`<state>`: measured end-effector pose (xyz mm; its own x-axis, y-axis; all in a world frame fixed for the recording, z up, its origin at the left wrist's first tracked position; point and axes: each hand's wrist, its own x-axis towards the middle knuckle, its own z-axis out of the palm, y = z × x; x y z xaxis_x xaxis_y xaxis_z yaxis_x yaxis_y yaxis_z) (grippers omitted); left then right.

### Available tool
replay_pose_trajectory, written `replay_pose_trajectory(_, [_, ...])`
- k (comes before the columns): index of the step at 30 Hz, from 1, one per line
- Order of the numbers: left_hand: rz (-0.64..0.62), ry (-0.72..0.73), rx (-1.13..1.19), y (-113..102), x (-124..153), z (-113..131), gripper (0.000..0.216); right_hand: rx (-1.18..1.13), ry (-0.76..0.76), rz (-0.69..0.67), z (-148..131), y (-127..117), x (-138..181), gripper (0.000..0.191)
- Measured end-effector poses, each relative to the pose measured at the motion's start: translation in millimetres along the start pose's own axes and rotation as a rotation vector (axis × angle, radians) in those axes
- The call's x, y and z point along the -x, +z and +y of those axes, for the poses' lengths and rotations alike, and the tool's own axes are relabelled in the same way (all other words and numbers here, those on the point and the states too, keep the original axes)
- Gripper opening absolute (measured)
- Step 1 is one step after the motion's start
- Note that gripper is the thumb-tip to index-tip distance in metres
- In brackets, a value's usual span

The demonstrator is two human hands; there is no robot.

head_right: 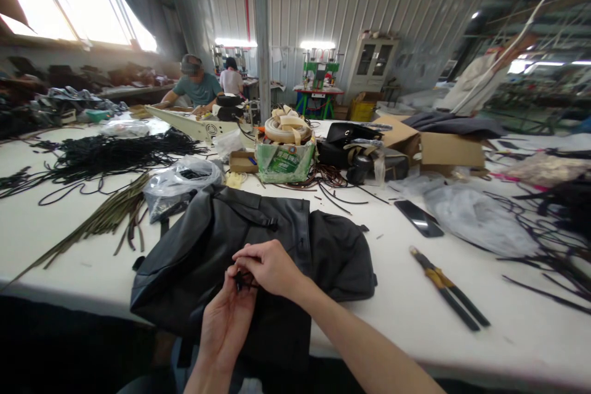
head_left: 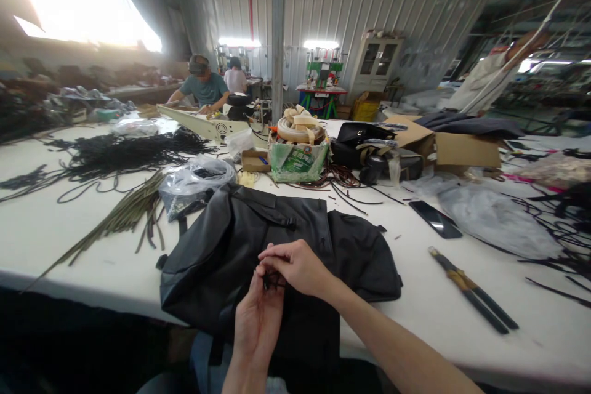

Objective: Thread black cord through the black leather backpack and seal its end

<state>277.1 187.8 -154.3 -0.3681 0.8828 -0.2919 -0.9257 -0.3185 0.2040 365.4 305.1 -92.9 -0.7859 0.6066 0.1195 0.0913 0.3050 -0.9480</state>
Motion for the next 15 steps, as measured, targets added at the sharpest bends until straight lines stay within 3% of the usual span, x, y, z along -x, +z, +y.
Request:
replay_pose_trajectory(3, [0.034, 0.000, 0.030, -4.3, -0.5, -3.1, 0.039, 0.066, -0.069, -0.026, -10.3, -7.3, 5.6, 0.025])
replay_pose_trajectory(6, [0.002, -0.045, 0.025, -8.0, -0.9, -1.9, 0.038, 0.287, -0.197, -0.072, -18.1, -8.8, 11.5, 0.017])
replay_pose_trajectory(8, [-0.026, -0.081, 0.021, -9.0, -0.6, -0.2, 0.044, 0.388, -0.206, -0.087, -20.3, -5.6, 15.7, 0.029])
replay_pose_trajectory(10, [-0.013, -0.090, 0.017, -7.8, 0.6, 0.9, 0.048, 0.355, -0.159, -0.067, -21.2, -0.9, 19.4, 0.038])
replay_pose_trajectory(15, [0.089, -0.028, -0.005, 4.6, 7.4, -0.3, 0.042, 0.044, -0.057, -0.063, -20.3, 4.7, 23.2, 0.034])
